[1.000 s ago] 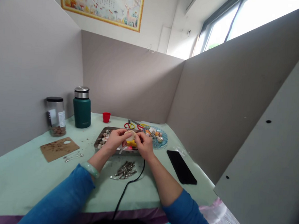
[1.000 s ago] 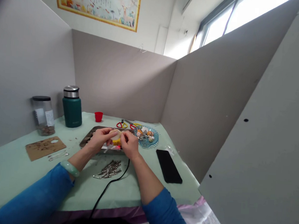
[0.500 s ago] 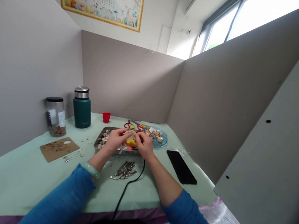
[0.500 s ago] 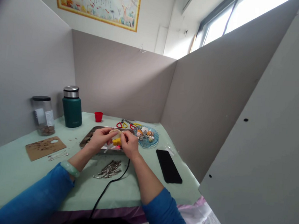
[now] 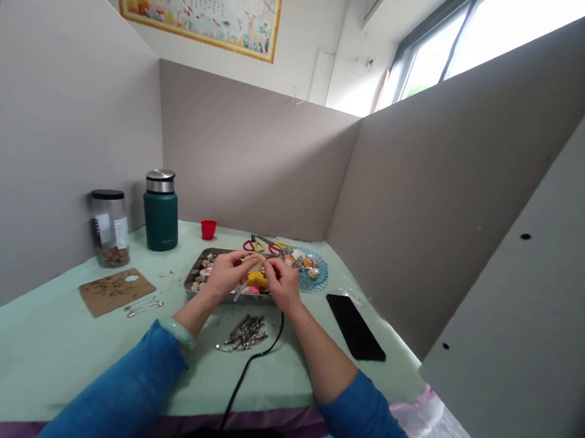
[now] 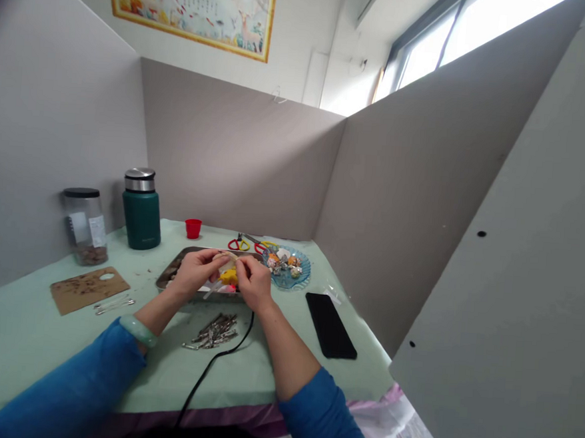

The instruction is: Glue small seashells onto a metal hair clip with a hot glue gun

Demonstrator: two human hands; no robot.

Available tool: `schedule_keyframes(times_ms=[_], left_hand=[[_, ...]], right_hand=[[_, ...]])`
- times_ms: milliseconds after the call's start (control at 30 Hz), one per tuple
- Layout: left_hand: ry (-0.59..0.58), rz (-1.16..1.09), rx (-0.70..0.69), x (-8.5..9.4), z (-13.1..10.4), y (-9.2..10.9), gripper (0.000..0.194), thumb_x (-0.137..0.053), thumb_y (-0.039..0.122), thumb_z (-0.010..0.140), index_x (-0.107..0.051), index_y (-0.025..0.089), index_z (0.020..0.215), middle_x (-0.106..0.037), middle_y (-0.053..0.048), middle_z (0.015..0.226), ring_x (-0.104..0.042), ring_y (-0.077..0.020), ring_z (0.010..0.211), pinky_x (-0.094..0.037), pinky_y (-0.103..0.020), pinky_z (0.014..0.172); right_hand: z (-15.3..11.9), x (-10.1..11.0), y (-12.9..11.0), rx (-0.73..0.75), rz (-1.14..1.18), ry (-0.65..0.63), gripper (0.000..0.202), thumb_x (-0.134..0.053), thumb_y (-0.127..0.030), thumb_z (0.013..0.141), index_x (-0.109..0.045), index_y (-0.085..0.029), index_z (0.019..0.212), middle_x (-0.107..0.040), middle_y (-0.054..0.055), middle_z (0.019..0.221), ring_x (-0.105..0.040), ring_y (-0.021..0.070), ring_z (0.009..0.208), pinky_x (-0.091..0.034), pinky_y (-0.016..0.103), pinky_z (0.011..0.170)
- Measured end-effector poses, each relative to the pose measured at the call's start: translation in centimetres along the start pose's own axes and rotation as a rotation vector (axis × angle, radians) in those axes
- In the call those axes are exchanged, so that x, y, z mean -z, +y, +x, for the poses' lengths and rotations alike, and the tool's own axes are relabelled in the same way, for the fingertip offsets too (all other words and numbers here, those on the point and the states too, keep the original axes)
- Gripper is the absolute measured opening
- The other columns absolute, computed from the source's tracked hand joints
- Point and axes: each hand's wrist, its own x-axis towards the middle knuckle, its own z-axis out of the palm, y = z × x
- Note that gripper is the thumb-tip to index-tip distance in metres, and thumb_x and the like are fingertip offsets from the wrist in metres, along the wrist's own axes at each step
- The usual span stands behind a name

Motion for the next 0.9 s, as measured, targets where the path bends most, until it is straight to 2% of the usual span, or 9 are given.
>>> schedule_keyframes(times_ms=[300,600,900], left_hand=[[-0.028,-0.057,0.055,-0.17,-0.27,0.52,0.032,-0.071,0.044,0.062,-0.068,0.014,0.073,-0.048,0.005,0.04,-0.041,-0.0076,0.035,-0.034,-0.019,0.039],[-0.076,-0.096,0.083,-0.12,-0.21,0.27,0.032,-0.07,0.044,0.064,-0.06,0.014,0.059,-0.045,0.005,0.037,-0.041,-0.0074,0.035,-0.036,-0.019,0.041],[-0.075,-0.088,0.094,-0.04,-0.03,-0.12,0.032,-0.071,0.044,0.063,-0.064,0.013,0.066,-0.047,0.005,0.04,-0.04,-0.0067,0.035,-0.033,-0.019,0.04]], right_hand=[[-0.01,0.05,0.03,-0.008,-0.003,-0.001,0.025,-0.042,-0.032,0.089,-0.06,-0.018,0.078,-0.059,0.001,0.066,-0.051,0.0128,0.06,-0.04,0.023,0.06],[-0.05,-0.11,0.31,-0.01,-0.035,0.003,0.023,-0.044,-0.03,0.086,-0.06,-0.018,0.074,-0.055,-0.001,0.061,-0.047,0.0116,0.055,-0.037,0.022,0.056],[0.02,-0.14,0.13,-0.01,-0.039,0.013,0.023,-0.045,-0.03,0.085,-0.06,-0.018,0.073,-0.054,-0.001,0.059,-0.046,0.0117,0.054,-0.037,0.023,0.055]])
